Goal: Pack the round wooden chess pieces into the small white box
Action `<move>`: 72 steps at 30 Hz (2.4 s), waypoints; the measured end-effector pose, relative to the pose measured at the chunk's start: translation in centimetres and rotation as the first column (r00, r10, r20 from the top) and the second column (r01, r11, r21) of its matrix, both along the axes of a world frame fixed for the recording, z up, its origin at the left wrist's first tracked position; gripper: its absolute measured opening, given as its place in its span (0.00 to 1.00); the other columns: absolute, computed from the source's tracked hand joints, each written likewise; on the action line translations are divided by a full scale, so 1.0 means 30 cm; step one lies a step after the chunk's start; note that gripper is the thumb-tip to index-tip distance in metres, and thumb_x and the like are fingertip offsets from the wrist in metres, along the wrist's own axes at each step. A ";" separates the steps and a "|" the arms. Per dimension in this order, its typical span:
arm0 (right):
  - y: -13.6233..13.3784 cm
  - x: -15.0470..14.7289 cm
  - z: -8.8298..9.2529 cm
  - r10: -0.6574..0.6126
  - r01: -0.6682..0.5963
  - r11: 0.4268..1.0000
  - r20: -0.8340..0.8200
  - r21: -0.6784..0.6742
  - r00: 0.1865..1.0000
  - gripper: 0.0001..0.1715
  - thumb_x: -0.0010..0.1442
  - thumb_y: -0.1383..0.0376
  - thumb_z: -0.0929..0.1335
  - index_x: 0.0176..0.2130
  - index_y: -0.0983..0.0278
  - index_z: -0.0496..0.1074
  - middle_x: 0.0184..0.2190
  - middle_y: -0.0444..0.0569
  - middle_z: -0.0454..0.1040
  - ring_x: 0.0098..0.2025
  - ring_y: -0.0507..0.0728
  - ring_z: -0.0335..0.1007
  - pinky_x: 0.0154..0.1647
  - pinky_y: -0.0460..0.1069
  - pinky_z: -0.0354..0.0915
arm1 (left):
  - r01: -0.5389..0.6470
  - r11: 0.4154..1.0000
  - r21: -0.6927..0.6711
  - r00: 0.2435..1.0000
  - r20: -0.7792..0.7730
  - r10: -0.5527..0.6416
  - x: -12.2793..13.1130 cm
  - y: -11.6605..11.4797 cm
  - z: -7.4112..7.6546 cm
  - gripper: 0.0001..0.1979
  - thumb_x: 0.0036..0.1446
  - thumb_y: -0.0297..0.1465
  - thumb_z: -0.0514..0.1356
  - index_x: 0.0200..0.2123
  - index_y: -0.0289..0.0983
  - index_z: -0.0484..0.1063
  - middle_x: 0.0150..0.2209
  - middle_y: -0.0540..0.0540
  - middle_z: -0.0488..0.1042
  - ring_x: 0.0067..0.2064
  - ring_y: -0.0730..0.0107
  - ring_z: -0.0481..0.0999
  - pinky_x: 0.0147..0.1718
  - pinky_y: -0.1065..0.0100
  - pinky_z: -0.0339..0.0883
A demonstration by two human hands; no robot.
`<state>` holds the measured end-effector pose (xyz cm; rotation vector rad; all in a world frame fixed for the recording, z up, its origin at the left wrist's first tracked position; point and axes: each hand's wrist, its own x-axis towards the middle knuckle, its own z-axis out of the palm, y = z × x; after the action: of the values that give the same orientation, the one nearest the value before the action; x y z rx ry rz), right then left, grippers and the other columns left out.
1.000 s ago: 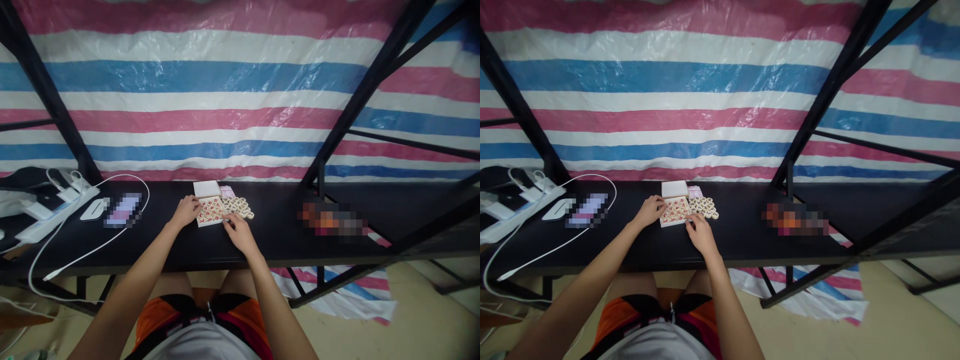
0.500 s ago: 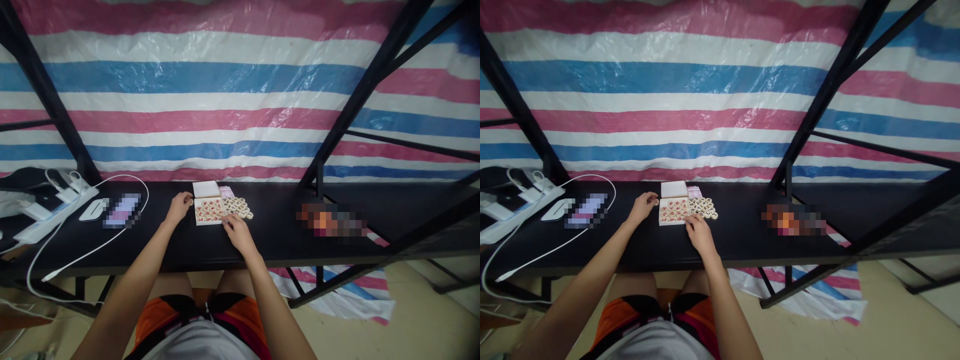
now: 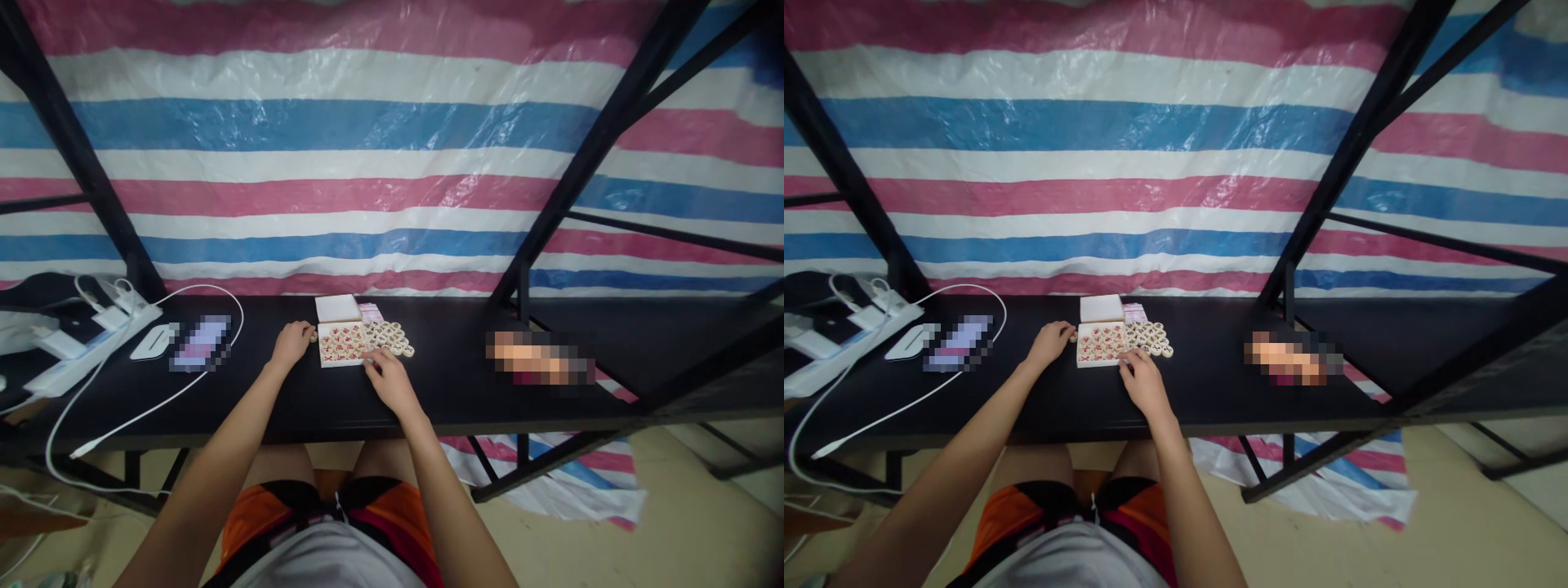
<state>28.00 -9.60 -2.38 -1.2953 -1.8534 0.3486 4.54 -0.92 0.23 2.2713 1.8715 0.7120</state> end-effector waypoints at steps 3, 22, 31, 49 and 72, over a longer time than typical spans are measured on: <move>0.001 0.000 -0.002 0.003 -0.003 1.000 -0.002 0.004 1.000 0.14 0.61 0.64 0.61 0.41 0.62 0.74 0.40 0.50 0.71 0.34 0.54 0.69 0.44 0.52 0.65 | -0.013 1.000 0.011 1.000 -0.013 0.013 0.003 -0.003 0.004 0.15 0.62 0.34 0.49 0.37 0.37 0.75 0.38 0.42 0.76 0.41 0.62 0.73 0.42 0.65 0.63; -0.006 -0.002 0.008 -0.004 0.003 1.000 -0.020 -0.022 1.000 0.13 0.61 0.64 0.61 0.41 0.61 0.73 0.41 0.50 0.71 0.32 0.53 0.69 0.44 0.51 0.66 | 0.225 0.972 0.068 0.974 -0.033 -0.223 0.055 -0.035 0.000 0.13 0.55 0.38 0.58 0.39 0.39 0.76 0.53 0.40 0.65 0.58 0.51 0.59 0.53 0.52 0.57; 0.000 0.001 -0.001 0.002 -0.002 1.000 -0.020 -0.011 1.000 0.13 0.61 0.64 0.61 0.41 0.60 0.73 0.40 0.49 0.71 0.32 0.53 0.69 0.43 0.51 0.66 | 0.283 0.953 0.111 0.948 0.121 -0.296 0.042 -0.037 0.040 0.12 0.59 0.36 0.54 0.41 0.39 0.72 0.36 0.45 0.73 0.41 0.64 0.71 0.44 0.64 0.63; -0.002 0.000 0.004 -0.001 0.000 1.000 -0.024 -0.017 1.000 0.13 0.61 0.64 0.61 0.40 0.61 0.73 0.40 0.49 0.71 0.33 0.53 0.69 0.45 0.51 0.65 | -0.017 0.981 -0.193 0.999 -0.039 0.009 -0.111 -0.002 0.039 0.13 0.52 0.43 0.56 0.26 0.40 0.71 0.29 0.46 0.75 0.31 0.64 0.73 0.26 0.69 0.56; -0.001 0.000 0.004 0.007 -0.008 1.000 -0.034 -0.023 0.999 0.13 0.61 0.64 0.61 0.40 0.62 0.73 0.40 0.49 0.71 0.34 0.54 0.69 0.44 0.51 0.65 | 0.047 0.965 0.259 0.978 0.185 -0.098 -0.042 -0.009 0.042 0.13 0.49 0.20 0.53 0.33 0.38 0.73 0.36 0.44 0.70 0.40 0.63 0.71 0.42 0.64 0.64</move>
<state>28.00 -9.63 -2.28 -1.2909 -1.8311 0.3946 3.26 -1.18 1.50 2.2987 1.6819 1.1777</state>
